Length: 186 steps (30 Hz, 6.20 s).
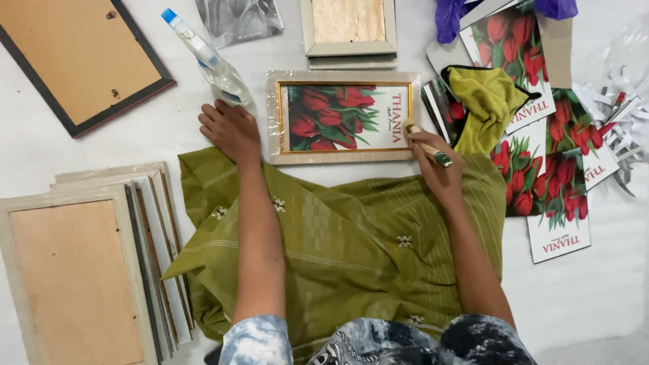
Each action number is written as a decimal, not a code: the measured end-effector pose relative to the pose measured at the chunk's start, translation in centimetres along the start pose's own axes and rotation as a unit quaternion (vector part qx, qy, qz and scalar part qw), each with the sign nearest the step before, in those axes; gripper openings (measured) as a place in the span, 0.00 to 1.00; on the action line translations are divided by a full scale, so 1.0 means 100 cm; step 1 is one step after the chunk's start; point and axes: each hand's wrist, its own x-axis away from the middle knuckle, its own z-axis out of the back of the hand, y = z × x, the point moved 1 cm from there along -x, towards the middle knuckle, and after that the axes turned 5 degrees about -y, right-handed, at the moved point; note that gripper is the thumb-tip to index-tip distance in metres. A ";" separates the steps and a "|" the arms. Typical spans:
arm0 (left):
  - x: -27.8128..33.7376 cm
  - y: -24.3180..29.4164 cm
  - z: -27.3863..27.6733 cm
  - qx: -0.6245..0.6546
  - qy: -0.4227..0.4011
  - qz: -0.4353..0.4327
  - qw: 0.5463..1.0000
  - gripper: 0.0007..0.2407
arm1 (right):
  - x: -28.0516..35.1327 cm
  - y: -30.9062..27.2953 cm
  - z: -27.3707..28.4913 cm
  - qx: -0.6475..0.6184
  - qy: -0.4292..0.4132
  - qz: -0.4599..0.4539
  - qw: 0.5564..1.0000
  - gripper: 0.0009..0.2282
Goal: Cleaning a picture frame and inserting a floral print into it
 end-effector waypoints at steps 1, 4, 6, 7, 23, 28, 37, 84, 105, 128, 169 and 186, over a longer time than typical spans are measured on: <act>0.001 0.000 -0.001 -0.001 0.000 -0.002 1.000 0.08 | 0.001 -0.034 0.006 -0.002 0.001 -0.002 1.000 0.08; 0.002 -0.001 -0.003 -0.010 -0.029 0.002 1.000 0.08 | -0.006 -0.087 0.012 -0.125 -0.133 0.020 0.983 0.12; 0.001 -0.001 -0.004 -0.008 -0.026 0.006 1.000 0.08 | -0.017 -0.056 -0.001 0.010 -0.269 0.113 0.957 0.07; 0.000 -0.001 -0.004 -0.010 -0.027 0.008 1.000 0.08 | -0.022 -0.055 -0.015 0.010 -0.271 0.114 0.956 0.07; 0.000 -0.003 -0.004 -0.002 -0.010 0.008 1.000 0.08 | -0.102 -0.158 -0.176 -0.152 -0.114 0.005 0.982 0.09; 0.000 -0.002 -0.008 0.000 0.001 0.014 1.000 0.08 | -0.120 -0.132 -0.117 -0.062 -0.056 -0.113 0.990 0.23; 0.000 -0.001 -0.007 -0.011 0.005 0.003 1.000 0.08 | -0.101 0.034 0.000 0.270 0.080 0.024 0.959 0.09; 0.005 -0.008 -0.029 0.000 -0.023 0.007 1.000 0.08 | 0.024 -0.095 0.011 0.005 -0.139 0.031 0.990 0.21; 0.002 -0.004 0.000 0.016 -0.023 -0.022 0.999 0.06 | -0.154 -0.034 0.097 -0.083 0.057 0.039 0.994 0.21; 0.002 -0.005 -0.010 -0.009 -0.034 -0.024 0.999 0.05 | -0.147 0.179 0.045 0.320 0.038 -0.066 0.944 0.24; 0.002 -0.005 -0.008 0.002 -0.024 0.000 1.000 0.08 | -0.059 0.032 -0.065 0.153 -0.064 0.125 0.978 0.30; -0.001 -0.002 -0.005 0.000 -0.030 0.005 1.000 0.06 | -0.090 0.030 -0.122 0.303 0.012 0.111 0.946 0.24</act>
